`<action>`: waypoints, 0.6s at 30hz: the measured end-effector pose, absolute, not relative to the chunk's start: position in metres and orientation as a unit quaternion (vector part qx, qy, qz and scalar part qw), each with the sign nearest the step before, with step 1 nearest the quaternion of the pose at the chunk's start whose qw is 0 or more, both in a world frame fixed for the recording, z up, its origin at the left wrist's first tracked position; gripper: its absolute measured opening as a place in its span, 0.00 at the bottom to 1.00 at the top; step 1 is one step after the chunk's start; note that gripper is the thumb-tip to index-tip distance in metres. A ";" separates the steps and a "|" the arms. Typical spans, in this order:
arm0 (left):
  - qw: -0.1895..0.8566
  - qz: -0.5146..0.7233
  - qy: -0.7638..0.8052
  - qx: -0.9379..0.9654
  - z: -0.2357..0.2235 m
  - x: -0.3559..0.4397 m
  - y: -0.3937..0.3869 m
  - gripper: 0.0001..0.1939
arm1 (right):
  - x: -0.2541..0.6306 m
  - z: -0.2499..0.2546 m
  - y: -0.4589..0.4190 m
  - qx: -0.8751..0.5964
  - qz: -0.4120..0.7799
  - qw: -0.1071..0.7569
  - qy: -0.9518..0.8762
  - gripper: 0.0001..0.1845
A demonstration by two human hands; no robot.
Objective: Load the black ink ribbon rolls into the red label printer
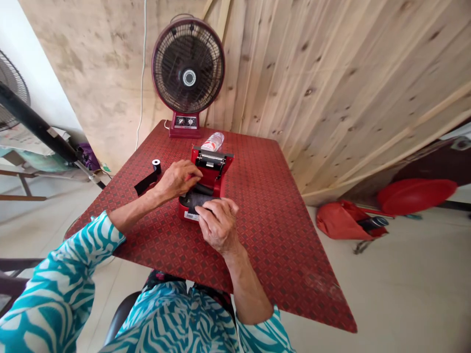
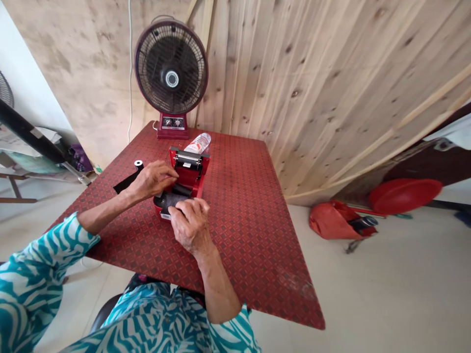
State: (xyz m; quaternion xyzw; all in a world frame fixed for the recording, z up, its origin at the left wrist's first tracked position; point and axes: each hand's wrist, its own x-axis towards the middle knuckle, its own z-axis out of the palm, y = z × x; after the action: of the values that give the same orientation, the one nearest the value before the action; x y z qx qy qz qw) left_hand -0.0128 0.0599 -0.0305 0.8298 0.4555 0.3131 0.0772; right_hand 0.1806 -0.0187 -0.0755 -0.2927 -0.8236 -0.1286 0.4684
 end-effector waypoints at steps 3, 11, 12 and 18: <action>0.092 0.168 0.433 0.881 -0.028 -0.006 0.072 0.12 | 0.181 -0.076 -0.018 -0.293 -0.133 0.470 -0.822 0.07; 0.151 0.022 0.390 0.908 -0.027 -0.002 0.102 0.10 | 0.181 -0.078 -0.017 -0.294 -0.136 0.475 -0.818 0.06; 0.143 0.014 0.386 0.911 -0.027 -0.002 0.102 0.11 | 0.181 -0.078 -0.017 -0.295 -0.137 0.476 -0.817 0.06; 0.076 -0.028 0.399 0.913 -0.024 0.008 0.101 0.09 | 0.181 -0.079 -0.017 -0.293 -0.136 0.471 -0.821 0.07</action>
State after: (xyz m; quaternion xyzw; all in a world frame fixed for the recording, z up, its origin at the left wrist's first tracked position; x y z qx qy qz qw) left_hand 0.0083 0.1007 -0.0236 0.9132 0.3993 -0.0285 0.0764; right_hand 0.1810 -0.0167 -0.0787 -0.2931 -0.8209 -0.1358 0.4710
